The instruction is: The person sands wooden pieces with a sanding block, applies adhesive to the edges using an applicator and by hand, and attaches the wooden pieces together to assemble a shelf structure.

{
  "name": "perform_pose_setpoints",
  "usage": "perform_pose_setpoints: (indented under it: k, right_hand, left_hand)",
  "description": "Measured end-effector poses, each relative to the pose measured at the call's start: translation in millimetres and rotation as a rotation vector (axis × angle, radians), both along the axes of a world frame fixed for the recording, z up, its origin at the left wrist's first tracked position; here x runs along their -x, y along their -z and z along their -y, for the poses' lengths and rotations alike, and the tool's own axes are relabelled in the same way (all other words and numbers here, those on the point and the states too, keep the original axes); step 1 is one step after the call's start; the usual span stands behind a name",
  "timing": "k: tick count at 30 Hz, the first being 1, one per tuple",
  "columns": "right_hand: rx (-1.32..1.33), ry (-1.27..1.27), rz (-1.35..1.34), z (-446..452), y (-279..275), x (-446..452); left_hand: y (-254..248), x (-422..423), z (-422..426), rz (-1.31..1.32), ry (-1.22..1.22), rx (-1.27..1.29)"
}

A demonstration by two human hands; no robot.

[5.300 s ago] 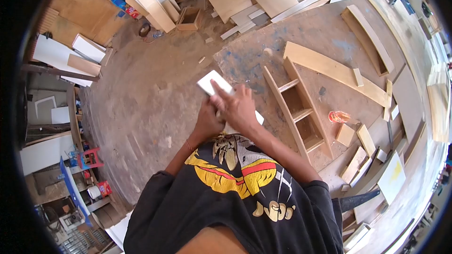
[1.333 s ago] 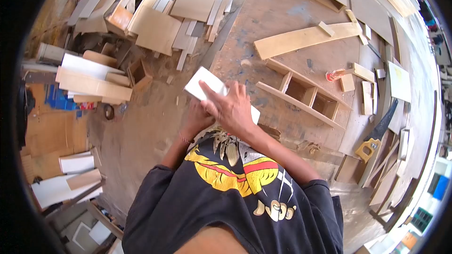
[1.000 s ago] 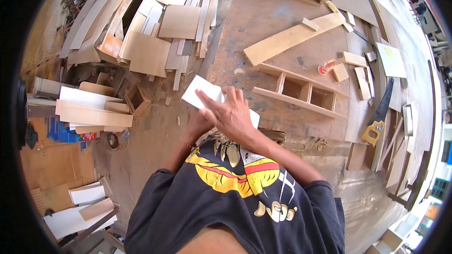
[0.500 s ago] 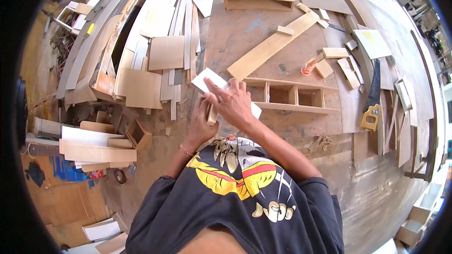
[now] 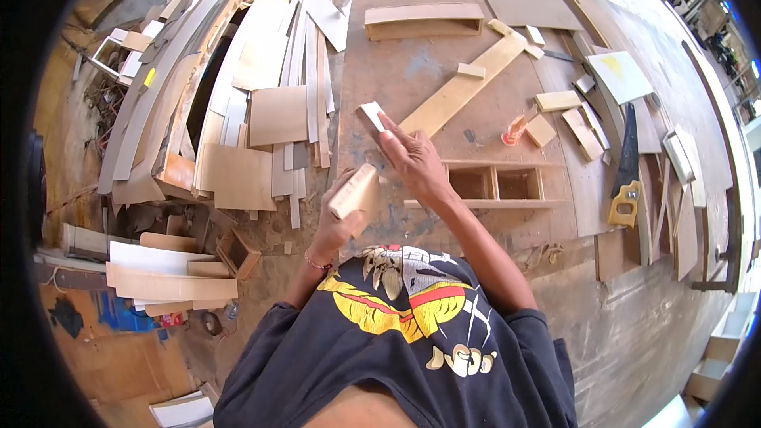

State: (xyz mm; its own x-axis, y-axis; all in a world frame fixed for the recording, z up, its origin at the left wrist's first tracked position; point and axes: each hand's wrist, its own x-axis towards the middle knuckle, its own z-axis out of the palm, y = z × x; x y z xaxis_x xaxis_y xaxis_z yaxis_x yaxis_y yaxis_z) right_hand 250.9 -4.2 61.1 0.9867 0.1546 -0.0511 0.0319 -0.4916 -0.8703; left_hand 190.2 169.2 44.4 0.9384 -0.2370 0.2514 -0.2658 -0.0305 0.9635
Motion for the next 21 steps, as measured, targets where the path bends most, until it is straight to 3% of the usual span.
perform_pose_setpoints:
  k: [1,2,3,5,7,9,11,13,15,17,19,21]
  right_hand:
    - [-0.253,-0.020,-0.036,3,4,-2]
    - [-0.506,-0.041,-0.069,5,5,-4]
    - [-0.506,-0.050,-0.060,6,2,-3]
    - [-0.489,0.021,-0.338,9,-1,9]
    - [-0.543,0.109,-0.399,8,28,13]
    - [-0.593,0.182,-0.464,-2,32,14]
    - [-0.687,0.297,-0.554,-6,4,20]
    - [-0.728,0.343,-0.520,-8,-3,22]
    - [-0.643,0.176,-0.339,-7,15,18]
    - [-0.729,0.129,-0.375,-9,32,17]
    - [-0.343,0.027,0.055,-19,27,23]
    - [0.194,-0.026,0.565,-22,44,34]
  left_hand:
    - [6,-4,-1,0.011,-0.005,0.001]
    - [11,-8,-3,-0.185,0.005,0.281]
    - [12,-13,-4,-0.384,0.015,0.560]
    - [15,-21,-2,-0.433,-0.001,0.672]
    - [34,-31,-5,-0.657,-0.123,0.844]
    - [33,-39,-2,-0.581,-0.187,0.826]
    - [30,-47,6,-0.699,-0.282,0.743]
    - [36,-51,6,-0.704,-0.173,0.781]
    - [49,-58,6,-0.683,-0.093,0.706]
    - [55,-58,8,-0.631,-0.188,0.624]
    - [57,-61,11,-0.570,-0.247,0.540]
    - [70,-68,9,0.168,-0.433,-0.153]
